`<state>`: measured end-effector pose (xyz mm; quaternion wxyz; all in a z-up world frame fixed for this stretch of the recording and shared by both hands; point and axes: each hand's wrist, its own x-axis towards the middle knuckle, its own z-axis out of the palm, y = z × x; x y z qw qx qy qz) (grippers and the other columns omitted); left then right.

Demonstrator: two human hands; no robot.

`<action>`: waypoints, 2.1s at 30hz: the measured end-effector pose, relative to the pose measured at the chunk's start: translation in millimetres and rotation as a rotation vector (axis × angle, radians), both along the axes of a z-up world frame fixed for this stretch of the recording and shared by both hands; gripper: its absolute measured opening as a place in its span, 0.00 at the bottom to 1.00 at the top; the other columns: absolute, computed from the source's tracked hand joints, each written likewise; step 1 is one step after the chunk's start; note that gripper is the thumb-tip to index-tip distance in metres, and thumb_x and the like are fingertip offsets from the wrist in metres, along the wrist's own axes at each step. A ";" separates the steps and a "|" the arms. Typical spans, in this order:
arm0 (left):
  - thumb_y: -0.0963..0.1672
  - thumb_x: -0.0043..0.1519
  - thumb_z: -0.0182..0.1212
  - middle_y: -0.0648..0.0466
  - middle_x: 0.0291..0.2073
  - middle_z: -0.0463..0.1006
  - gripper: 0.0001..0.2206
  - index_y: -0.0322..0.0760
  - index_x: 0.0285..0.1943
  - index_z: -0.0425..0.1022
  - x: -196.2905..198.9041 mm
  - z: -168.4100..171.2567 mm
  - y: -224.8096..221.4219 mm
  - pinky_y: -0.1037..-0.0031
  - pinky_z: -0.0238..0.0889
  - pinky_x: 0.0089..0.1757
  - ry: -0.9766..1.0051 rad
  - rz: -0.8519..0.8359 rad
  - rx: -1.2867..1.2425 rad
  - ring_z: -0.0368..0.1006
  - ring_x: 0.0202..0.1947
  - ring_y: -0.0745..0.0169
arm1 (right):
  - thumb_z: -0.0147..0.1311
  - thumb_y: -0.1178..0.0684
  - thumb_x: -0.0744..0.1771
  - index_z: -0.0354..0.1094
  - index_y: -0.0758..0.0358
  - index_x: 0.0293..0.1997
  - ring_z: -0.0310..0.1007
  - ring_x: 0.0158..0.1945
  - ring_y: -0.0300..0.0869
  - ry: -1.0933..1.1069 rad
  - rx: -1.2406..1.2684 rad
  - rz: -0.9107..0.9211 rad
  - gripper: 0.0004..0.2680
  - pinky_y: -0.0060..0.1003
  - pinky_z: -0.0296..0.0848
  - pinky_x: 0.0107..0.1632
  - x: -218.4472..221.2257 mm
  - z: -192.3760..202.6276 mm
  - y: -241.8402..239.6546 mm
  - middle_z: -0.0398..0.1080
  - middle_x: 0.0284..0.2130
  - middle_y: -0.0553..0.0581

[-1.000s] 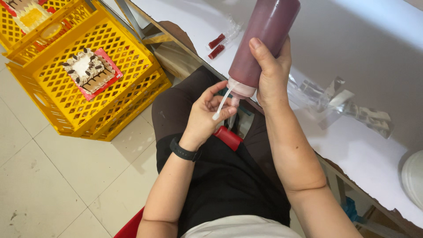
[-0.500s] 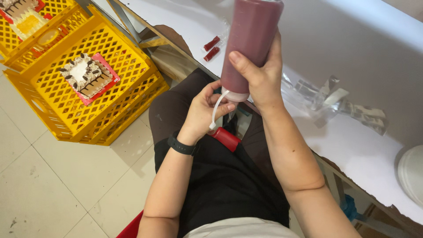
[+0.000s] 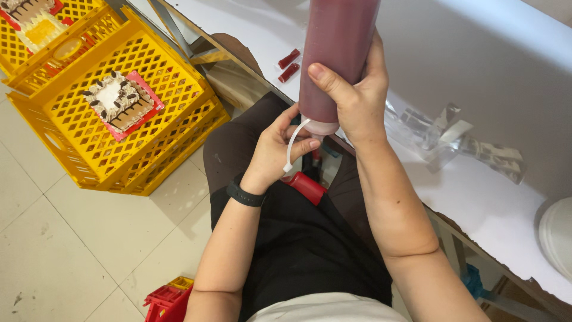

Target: The person fills small plastic pouches with sauce from a squeeze bottle and seals them by hand.

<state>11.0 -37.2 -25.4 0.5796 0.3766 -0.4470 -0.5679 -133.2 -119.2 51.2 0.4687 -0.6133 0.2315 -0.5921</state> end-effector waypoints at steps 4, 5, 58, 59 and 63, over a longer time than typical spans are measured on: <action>0.34 0.60 0.67 0.46 0.46 0.81 0.38 0.29 0.79 0.52 1.6 -3.1 -1.6 0.74 0.72 0.51 -0.007 -0.004 -0.043 0.77 0.48 0.64 | 0.69 0.52 0.67 0.55 0.69 0.71 0.77 0.58 0.45 -0.011 0.007 0.002 0.28 0.41 0.78 0.65 1.4 2.3 -0.7 0.73 0.56 0.61; 0.34 0.60 0.67 0.46 0.47 0.81 0.37 0.28 0.79 0.52 2.6 -3.6 -1.8 0.74 0.71 0.52 0.000 0.000 -0.055 0.77 0.49 0.65 | 0.69 0.52 0.67 0.55 0.69 0.71 0.77 0.58 0.45 -0.021 0.013 0.001 0.28 0.41 0.78 0.64 2.0 2.9 -0.5 0.73 0.55 0.61; 0.36 0.62 0.67 0.47 0.43 0.83 0.36 0.34 0.80 0.55 22.4 -8.5 1.9 0.71 0.72 0.49 0.047 -0.163 -0.047 0.78 0.43 0.64 | 0.65 0.44 0.64 0.62 0.68 0.61 0.76 0.50 0.45 -0.317 0.477 -0.008 0.24 0.41 0.80 0.53 -16.8 -16.5 -47.5 0.72 0.48 0.58; 0.36 0.62 0.67 0.47 0.43 0.83 0.36 0.34 0.80 0.55 26.0 -10.8 2.5 0.70 0.73 0.49 0.087 -0.155 -0.033 0.79 0.43 0.63 | 0.65 0.43 0.65 0.63 0.68 0.61 0.76 0.49 0.47 -0.411 0.558 0.047 0.24 0.44 0.81 0.52 -19.4 -22.5 -54.1 0.72 0.48 0.59; 0.36 0.63 0.65 0.47 0.43 0.82 0.31 0.32 0.77 0.59 53.2 -15.4 -13.7 0.70 0.73 0.51 0.184 0.023 -0.074 0.80 0.46 0.60 | 0.60 0.39 0.66 0.61 0.63 0.59 0.74 0.48 0.53 -0.694 0.687 0.241 0.22 0.51 0.81 0.48 -33.4 -50.0 -85.5 0.69 0.47 0.62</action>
